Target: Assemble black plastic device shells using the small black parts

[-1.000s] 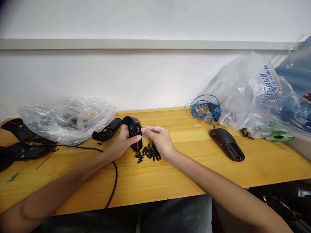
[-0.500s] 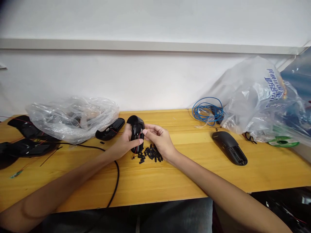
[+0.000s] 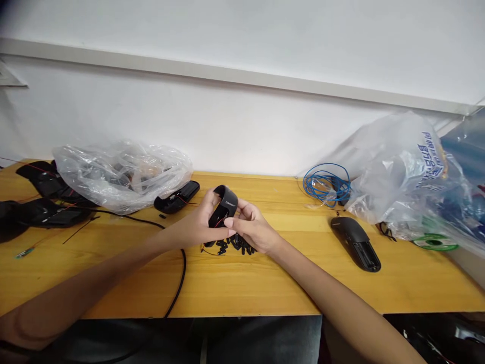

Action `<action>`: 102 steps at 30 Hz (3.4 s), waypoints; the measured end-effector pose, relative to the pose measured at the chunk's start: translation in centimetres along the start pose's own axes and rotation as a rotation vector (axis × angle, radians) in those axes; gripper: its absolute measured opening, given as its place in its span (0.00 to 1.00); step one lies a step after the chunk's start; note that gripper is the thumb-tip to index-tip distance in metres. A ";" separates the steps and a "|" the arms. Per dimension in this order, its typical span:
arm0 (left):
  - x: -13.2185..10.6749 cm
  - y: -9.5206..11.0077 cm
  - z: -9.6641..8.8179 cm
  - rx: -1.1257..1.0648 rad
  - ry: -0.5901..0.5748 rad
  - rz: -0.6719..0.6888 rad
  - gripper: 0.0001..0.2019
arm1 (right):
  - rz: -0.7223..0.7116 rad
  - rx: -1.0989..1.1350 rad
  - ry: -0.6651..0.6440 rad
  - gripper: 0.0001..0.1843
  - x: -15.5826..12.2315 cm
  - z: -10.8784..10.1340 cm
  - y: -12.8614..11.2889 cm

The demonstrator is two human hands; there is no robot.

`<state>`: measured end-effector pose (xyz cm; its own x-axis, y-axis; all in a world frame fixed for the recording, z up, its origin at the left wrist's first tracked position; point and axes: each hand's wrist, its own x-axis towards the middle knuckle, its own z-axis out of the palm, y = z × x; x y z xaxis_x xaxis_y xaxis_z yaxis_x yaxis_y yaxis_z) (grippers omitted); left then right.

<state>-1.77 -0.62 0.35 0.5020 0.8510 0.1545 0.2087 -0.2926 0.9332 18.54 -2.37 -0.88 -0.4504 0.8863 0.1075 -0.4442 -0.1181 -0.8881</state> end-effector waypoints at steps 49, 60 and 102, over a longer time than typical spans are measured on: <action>0.5 0.4 -4.6 0.839 0.137 0.910 0.28 | -0.806 -1.109 -0.178 0.53 -0.5 -2.7 -1.3; -0.3 0.8 -3.1 0.576 0.113 0.627 0.23 | -0.765 -1.091 -0.046 0.41 -1.3 -1.4 -1.0; 1.0 -0.8 0.1 0.467 0.358 0.164 0.17 | -0.378 -0.675 0.344 0.36 1.3 0.5 2.3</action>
<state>-1.37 0.43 -0.22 0.2624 0.8487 0.4592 0.5390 -0.5236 0.6598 16.52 -1.74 -2.57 -0.0556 0.9123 0.4057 0.0895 0.4092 -0.9080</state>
